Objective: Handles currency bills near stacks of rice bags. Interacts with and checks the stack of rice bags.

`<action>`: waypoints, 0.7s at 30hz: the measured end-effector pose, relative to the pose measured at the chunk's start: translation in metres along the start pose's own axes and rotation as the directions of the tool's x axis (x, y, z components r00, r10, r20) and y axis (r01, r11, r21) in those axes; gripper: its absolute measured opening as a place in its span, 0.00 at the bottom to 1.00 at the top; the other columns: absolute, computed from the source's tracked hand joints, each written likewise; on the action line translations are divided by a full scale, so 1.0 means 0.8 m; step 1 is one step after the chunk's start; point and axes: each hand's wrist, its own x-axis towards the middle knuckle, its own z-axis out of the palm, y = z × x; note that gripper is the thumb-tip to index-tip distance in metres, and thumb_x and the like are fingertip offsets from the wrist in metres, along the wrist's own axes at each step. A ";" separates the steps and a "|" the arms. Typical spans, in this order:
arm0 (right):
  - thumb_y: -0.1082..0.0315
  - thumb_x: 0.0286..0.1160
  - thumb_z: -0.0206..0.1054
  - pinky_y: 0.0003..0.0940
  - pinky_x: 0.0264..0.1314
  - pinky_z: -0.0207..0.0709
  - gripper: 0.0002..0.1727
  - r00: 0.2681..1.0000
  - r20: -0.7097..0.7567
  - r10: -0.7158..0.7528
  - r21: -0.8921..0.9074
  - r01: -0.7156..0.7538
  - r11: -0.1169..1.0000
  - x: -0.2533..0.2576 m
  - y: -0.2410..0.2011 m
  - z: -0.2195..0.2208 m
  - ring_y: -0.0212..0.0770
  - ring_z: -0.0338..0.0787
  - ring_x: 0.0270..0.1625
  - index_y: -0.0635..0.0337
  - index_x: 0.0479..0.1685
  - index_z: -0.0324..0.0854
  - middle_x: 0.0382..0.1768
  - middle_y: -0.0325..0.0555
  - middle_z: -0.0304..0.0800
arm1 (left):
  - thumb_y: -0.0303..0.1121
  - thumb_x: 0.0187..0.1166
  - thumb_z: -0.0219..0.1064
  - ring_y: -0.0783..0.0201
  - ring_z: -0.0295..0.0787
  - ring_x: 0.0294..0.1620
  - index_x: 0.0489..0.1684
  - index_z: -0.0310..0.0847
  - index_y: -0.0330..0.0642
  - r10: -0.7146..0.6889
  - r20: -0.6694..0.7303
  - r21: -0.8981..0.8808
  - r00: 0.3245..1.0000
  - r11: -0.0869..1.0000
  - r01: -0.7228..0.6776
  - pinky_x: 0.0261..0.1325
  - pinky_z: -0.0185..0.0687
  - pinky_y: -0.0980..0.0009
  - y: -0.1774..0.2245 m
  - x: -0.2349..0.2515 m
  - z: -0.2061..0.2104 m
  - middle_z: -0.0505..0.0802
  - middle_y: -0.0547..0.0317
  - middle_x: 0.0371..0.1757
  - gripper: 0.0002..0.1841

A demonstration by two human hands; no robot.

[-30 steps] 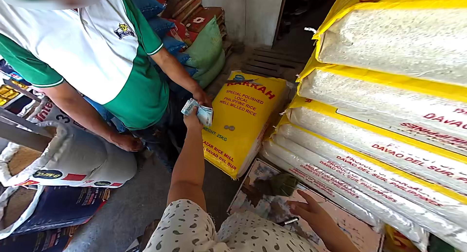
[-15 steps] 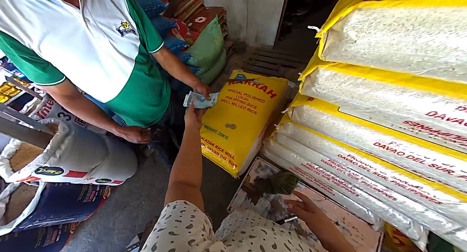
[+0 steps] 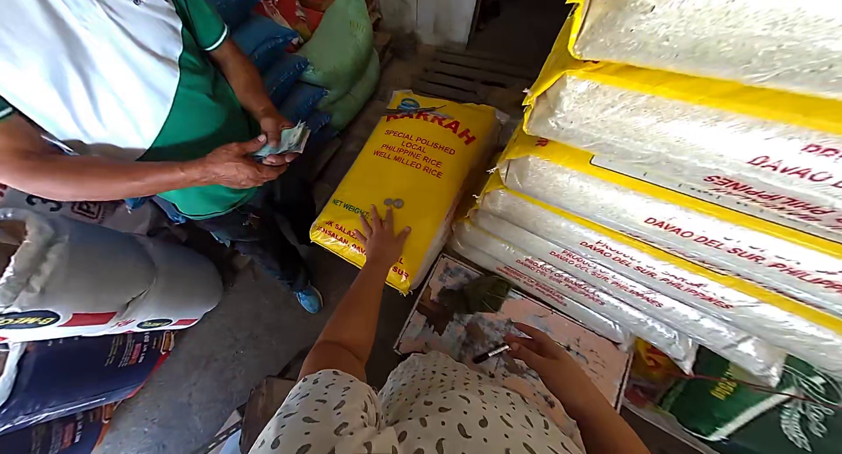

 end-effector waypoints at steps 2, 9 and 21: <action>0.71 0.83 0.65 0.43 0.69 0.81 0.31 1.000 0.004 -0.001 -0.009 0.001 1.000 0.000 -0.003 0.001 0.49 0.91 0.63 0.65 0.85 0.62 0.67 0.61 0.87 | 0.73 0.81 0.50 0.36 0.19 0.97 0.98 0.45 0.65 0.044 0.036 0.068 0.998 0.997 -0.046 0.86 0.21 0.22 0.013 0.007 0.007 0.37 0.56 0.99 0.45; 0.70 0.83 0.65 0.43 0.67 0.80 0.31 1.000 -0.019 0.004 -0.025 -0.005 1.000 -0.006 0.006 -0.009 0.49 0.90 0.64 0.65 0.85 0.62 0.67 0.60 0.87 | 0.78 0.78 0.46 0.39 0.24 0.98 0.99 0.43 0.59 0.011 0.060 0.102 0.998 0.995 -0.017 0.86 0.20 0.22 0.028 0.068 -0.003 0.43 0.56 0.99 0.50; 0.69 0.84 0.64 0.46 0.66 0.80 0.30 0.998 -0.060 -0.024 0.004 0.024 1.000 -0.007 0.017 -0.013 0.51 0.89 0.63 0.66 0.84 0.63 0.68 0.63 0.85 | 0.76 0.80 0.43 0.42 0.19 0.98 0.99 0.33 0.51 0.006 -0.144 0.128 0.990 0.992 0.013 0.90 0.18 0.29 0.027 0.055 0.019 0.33 0.48 0.98 0.53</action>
